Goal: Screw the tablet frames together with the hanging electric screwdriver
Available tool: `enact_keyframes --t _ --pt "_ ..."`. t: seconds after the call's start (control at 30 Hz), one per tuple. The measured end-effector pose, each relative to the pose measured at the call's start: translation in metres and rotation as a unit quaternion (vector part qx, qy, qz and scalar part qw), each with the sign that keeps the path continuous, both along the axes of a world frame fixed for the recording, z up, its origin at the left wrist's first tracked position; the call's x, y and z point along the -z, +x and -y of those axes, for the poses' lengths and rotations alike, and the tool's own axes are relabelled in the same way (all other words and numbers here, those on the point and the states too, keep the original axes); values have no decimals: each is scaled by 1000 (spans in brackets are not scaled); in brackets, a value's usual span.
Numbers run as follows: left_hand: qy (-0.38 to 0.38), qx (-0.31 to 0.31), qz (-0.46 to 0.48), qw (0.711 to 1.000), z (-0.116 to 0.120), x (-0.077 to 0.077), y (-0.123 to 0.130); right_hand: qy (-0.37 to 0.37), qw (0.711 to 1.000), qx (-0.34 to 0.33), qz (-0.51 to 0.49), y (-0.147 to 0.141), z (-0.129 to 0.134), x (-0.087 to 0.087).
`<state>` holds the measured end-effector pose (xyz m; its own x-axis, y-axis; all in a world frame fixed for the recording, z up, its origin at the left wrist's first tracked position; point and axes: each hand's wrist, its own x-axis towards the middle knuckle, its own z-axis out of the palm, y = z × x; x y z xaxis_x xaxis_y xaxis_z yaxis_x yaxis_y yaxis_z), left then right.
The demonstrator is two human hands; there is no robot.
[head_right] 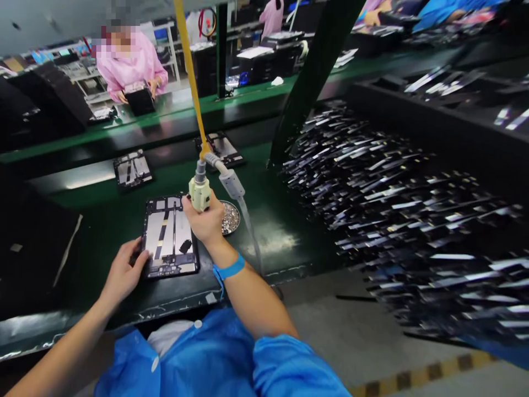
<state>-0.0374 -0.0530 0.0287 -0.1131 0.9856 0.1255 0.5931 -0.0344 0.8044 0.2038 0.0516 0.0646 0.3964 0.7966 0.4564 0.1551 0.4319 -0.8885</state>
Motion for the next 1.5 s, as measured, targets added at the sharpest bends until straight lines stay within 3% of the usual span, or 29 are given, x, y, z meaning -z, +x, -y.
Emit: enact_keyframes --t 0.1,0.17,0.3,0.5,0.7,0.83,1.23,1.37,1.5 --pt "106 166 -173 965 -2 -21 -1 9 1000 -6 19 -3 2 2" --pt "96 272 -235 928 -7 -33 7 15 1000 -10 19 -4 3 2" --pt "41 345 -287 893 -17 -39 19 7 1000 -17 4 -4 2 3" --pt "71 369 -234 897 -12 -32 13 -2 1000 -29 10 -5 3 3" --pt "204 372 -280 861 5 -22 12 -9 999 -53 5 -6 8 -1" --pt "250 368 -274 853 8 -16 12 -9 998 -67 -2 -6 9 -1" --pt "188 248 -258 915 28 4 16 -21 999 -49 0 5 8 -7" --pt "159 269 -242 918 10 2 18 -18 999 -47 -2 23 9 -11" --pt "188 265 -250 912 -14 3 26 -28 999 -25 0 40 17 -9"
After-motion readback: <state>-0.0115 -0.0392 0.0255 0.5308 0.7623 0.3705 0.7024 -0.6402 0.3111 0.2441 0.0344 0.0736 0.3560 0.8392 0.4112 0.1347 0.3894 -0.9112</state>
